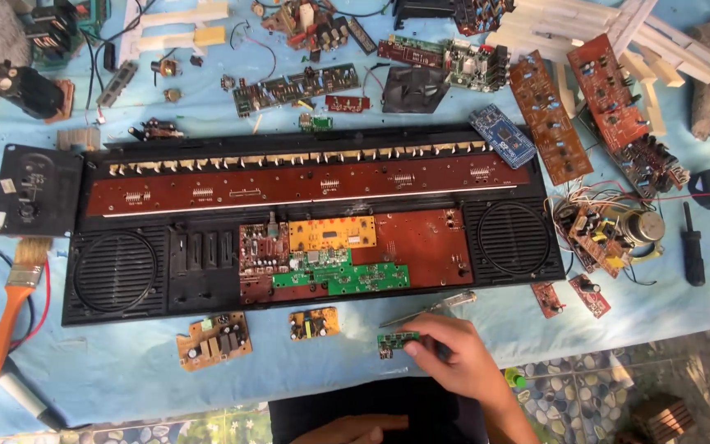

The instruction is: Repairing an electronic keyboard by inspecting and placing circuit boards into the chassis.

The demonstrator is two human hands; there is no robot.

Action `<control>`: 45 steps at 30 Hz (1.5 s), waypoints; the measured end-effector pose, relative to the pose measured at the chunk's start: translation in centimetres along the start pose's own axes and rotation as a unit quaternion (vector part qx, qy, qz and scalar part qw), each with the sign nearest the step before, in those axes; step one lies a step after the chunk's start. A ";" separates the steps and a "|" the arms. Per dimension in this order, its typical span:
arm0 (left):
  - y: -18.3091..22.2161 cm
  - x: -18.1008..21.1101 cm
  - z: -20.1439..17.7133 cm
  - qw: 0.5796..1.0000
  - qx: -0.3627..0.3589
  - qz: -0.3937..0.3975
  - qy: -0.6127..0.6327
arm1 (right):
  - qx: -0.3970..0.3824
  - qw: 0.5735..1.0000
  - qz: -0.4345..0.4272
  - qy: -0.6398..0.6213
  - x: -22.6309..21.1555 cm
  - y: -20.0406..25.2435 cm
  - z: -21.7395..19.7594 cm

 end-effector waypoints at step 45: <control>-5.0 9.6 -2.9 0.772 0.430 0.314 -0.347 | 0.041 0.987 0.024 -0.154 2.2 1.3 -1.6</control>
Point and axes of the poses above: each hand's wrist, its own y-axis away from the middle knuckle, its own z-axis out of the palm, x = y × z, the point moved 6 cm from there along -y, towards the middle knuckle, and after that the axes turned 15 degrees about z, right-handed, at the moved point
